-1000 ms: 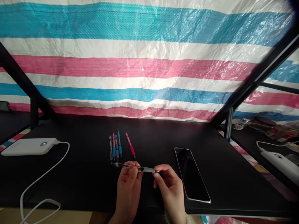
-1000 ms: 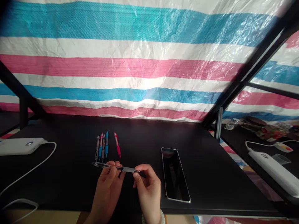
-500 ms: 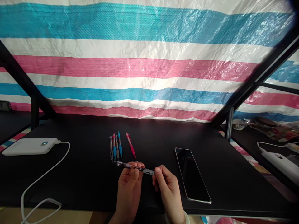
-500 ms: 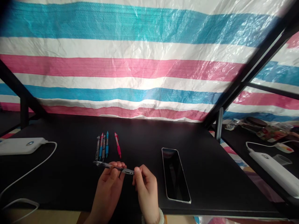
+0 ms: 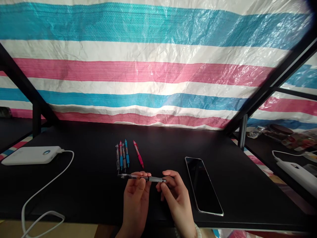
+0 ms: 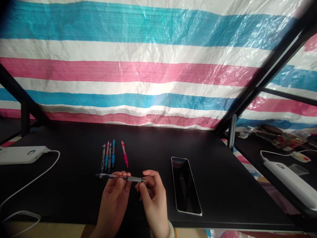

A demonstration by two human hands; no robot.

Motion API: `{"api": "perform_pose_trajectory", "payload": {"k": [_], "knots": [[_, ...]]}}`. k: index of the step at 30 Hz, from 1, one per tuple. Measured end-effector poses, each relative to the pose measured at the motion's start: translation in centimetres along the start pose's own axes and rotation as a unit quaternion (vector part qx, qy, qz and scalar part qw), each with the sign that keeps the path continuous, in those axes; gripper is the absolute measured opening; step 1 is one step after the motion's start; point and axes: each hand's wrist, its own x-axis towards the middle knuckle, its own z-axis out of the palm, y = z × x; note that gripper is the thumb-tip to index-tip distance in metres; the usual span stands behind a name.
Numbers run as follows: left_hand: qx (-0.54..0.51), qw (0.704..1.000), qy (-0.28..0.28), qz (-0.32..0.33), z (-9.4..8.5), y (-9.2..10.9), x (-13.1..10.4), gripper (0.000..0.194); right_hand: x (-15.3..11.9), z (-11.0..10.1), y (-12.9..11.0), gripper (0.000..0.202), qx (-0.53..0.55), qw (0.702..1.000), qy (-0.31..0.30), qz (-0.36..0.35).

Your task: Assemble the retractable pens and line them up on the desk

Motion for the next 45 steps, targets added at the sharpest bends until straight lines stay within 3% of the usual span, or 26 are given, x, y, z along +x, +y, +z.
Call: {"api": "perform_pose_trajectory", "payload": {"k": [5,10,14,17,20,24,32,45], "knots": [[-0.009,1.0,0.004,-0.005,-0.1,-0.1,0.1,0.017,0.2,-0.1,0.1,0.028,-0.02,1.0,0.002,-0.006],[-0.015,1.0,-0.022,0.002,-0.2,-0.3,0.2,0.015,0.3,-0.1,0.2,0.044,-0.081,0.997,-0.007,-0.014],[-0.019,1.0,-0.009,0.002,-0.1,-0.2,0.1,0.018,0.2,0.0,-0.1,0.033,-0.043,0.999,-0.009,0.004],[-0.02,1.0,-0.005,-0.001,-0.2,-0.2,0.1,0.018,0.2,0.1,-0.2,0.035,-0.022,1.0,-0.01,0.015],[-0.023,1.0,-0.009,-0.004,-0.3,-0.3,0.1,0.017,0.3,0.0,-0.1,0.029,-0.035,0.999,-0.016,0.005],[-0.029,0.999,-0.013,-0.004,-0.3,-0.3,0.3,0.018,0.3,0.0,0.0,0.038,-0.074,0.997,-0.037,-0.007],[-0.019,1.0,0.0,0.009,-0.3,-0.4,0.3,0.019,0.4,0.0,0.4,0.029,-0.052,0.998,-0.048,0.001],[0.011,0.999,-0.011,0.029,-0.5,-0.4,0.4,0.024,0.2,-0.2,0.6,0.044,-0.134,0.989,-0.061,-0.013]]}}
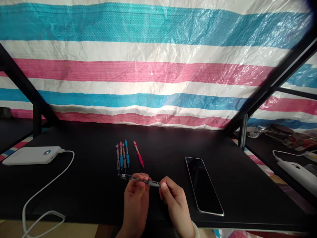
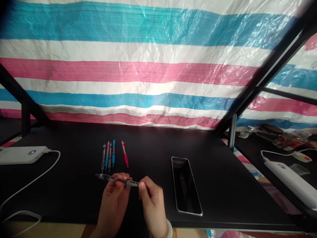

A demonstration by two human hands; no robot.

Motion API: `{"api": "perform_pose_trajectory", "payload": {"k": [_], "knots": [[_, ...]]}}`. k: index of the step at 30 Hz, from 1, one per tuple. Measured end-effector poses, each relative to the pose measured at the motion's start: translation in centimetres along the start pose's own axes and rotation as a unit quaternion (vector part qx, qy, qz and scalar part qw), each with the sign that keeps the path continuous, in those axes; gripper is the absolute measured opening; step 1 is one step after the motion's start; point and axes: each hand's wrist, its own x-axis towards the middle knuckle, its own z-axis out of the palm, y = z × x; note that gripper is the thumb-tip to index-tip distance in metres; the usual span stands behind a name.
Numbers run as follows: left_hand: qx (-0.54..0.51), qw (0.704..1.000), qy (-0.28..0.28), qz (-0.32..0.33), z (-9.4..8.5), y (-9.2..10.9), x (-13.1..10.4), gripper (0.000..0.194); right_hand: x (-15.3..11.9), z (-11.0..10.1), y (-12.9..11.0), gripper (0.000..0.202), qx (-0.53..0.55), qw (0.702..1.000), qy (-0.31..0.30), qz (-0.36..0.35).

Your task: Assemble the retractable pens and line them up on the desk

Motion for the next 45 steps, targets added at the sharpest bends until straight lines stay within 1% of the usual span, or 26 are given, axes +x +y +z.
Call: {"api": "perform_pose_trajectory", "payload": {"k": [5,10,15,24,27,30,32,35,38,41,45], "knots": [[0.026,0.999,0.005,0.024,0.1,0.0,-0.1,0.025,-0.2,0.1,0.4,0.048,0.011,1.0,0.011,0.014],[0.035,0.999,0.01,0.025,0.1,0.0,-0.1,0.026,-0.2,0.1,1.2,0.045,0.013,1.0,0.004,0.009],[0.024,0.999,0.007,0.023,0.2,0.0,0.0,0.025,-0.1,-0.1,0.8,0.047,-0.009,1.0,-0.001,0.002],[0.029,0.999,-0.001,0.02,0.5,0.3,-0.3,0.022,-0.1,0.0,0.5,0.05,0.017,1.0,0.007,0.026],[0.042,0.999,-0.007,0.024,0.6,0.4,-0.4,0.02,-0.1,0.1,0.5,0.053,0.032,0.999,0.017,0.024],[0.046,0.999,-0.009,0.018,0.6,0.3,-0.5,0.019,-0.1,0.2,0.3,0.053,0.019,1.0,0.019,0.017],[0.039,0.999,-0.002,0.014,0.5,0.3,-0.4,0.019,0.0,0.3,0.1,0.054,0.005,1.0,0.015,0.013],[0.018,0.999,0.038,0.004,0.4,0.2,-0.2,0.023,0.0,0.4,-0.5,0.053,0.015,1.0,0.003,0.007],[0.009,0.998,0.067,-0.014,0.4,0.2,-0.1,0.028,0.1,0.4,-0.9,0.042,0.034,0.999,-0.013,-0.008],[0.004,0.998,0.066,-0.02,0.6,0.3,-0.1,0.028,0.1,0.4,-0.9,0.034,0.012,0.999,-0.025,-0.016],[0.002,0.999,0.05,0.002,0.5,0.2,-0.1,0.025,0.2,0.3,-0.3,0.041,-0.039,0.999,-0.012,-0.015]]}}
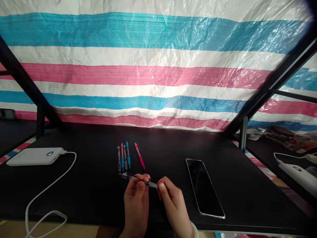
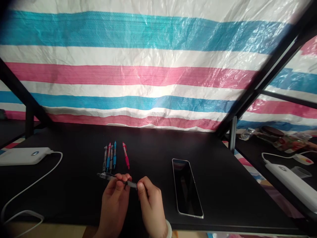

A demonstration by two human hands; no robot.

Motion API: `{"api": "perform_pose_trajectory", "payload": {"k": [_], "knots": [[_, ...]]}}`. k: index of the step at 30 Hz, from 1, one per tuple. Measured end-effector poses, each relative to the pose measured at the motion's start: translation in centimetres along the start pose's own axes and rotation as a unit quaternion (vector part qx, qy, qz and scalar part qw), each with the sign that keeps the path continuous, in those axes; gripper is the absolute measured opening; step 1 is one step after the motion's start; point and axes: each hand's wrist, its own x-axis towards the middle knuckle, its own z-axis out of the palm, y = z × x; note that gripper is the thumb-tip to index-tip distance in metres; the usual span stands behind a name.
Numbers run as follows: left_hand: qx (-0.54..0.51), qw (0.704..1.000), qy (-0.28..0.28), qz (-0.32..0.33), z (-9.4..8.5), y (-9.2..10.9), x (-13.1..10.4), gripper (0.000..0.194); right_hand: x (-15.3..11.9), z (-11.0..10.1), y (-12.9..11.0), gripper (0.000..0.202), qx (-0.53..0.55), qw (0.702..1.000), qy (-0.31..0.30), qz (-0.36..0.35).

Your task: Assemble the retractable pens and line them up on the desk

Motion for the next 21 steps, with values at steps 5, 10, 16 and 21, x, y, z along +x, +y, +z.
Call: {"api": "perform_pose_trajectory", "payload": {"k": [5,10,16,21], "knots": [[0.017,1.0,-0.018,0.012,-0.24,0.01,0.0,0.024,-0.1,0.15,0.63,0.044,-0.043,0.998,0.033,-0.009],[0.025,0.999,-0.045,0.008,-0.13,0.28,-0.21,0.023,-0.36,0.2,0.72,0.045,-0.052,0.998,0.041,0.001],[0.028,0.998,-0.053,0.007,-0.22,0.32,-0.33,0.022,-0.17,0.13,0.65,0.045,-0.041,0.999,0.034,0.003],[0.025,0.997,-0.066,0.009,-0.25,0.37,-0.32,0.021,-0.03,0.06,0.79,0.05,-0.004,0.999,0.027,0.024]]}}
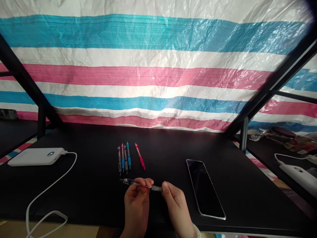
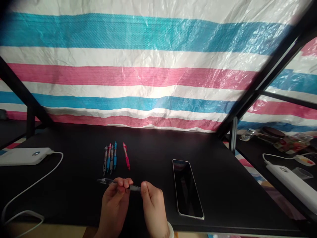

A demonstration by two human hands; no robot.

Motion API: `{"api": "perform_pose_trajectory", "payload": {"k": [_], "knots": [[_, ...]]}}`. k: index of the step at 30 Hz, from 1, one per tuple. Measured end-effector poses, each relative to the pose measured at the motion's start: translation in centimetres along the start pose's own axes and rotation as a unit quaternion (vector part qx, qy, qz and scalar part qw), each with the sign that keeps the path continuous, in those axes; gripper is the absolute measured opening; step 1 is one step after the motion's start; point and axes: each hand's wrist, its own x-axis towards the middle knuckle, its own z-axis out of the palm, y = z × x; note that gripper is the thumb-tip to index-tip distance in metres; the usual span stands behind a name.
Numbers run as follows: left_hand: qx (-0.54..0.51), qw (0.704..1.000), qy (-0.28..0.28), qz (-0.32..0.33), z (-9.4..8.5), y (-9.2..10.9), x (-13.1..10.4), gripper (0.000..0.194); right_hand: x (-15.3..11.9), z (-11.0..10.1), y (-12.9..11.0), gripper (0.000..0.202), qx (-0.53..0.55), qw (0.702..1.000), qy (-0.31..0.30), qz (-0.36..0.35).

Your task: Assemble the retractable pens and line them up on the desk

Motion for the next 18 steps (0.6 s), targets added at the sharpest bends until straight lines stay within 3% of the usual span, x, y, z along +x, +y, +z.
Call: {"api": "perform_pose_trajectory", "payload": {"k": [4,10,13,15,18], "knots": [[-0.004,1.0,-0.002,0.0,0.1,0.0,0.03,0.021,0.1,0.01,0.04,0.051,0.022,1.0,0.001,0.007],[-0.013,0.998,0.057,-0.039,-0.17,-0.32,0.21,0.027,-0.11,-0.28,-0.37,0.052,0.085,0.996,-0.019,0.003],[-0.037,0.997,0.04,-0.057,-0.12,-0.15,0.17,0.029,-0.24,-0.43,-0.58,0.055,0.089,0.995,-0.04,-0.005],[-0.047,0.996,0.012,-0.071,0.03,0.1,0.02,0.039,-0.24,-0.48,-0.73,0.054,0.086,0.996,-0.033,-0.01],[-0.046,0.994,-0.033,-0.093,0.28,0.49,-0.29,0.071,-0.14,-0.52,-0.91,0.051,0.099,0.995,-0.004,-0.004]]}}
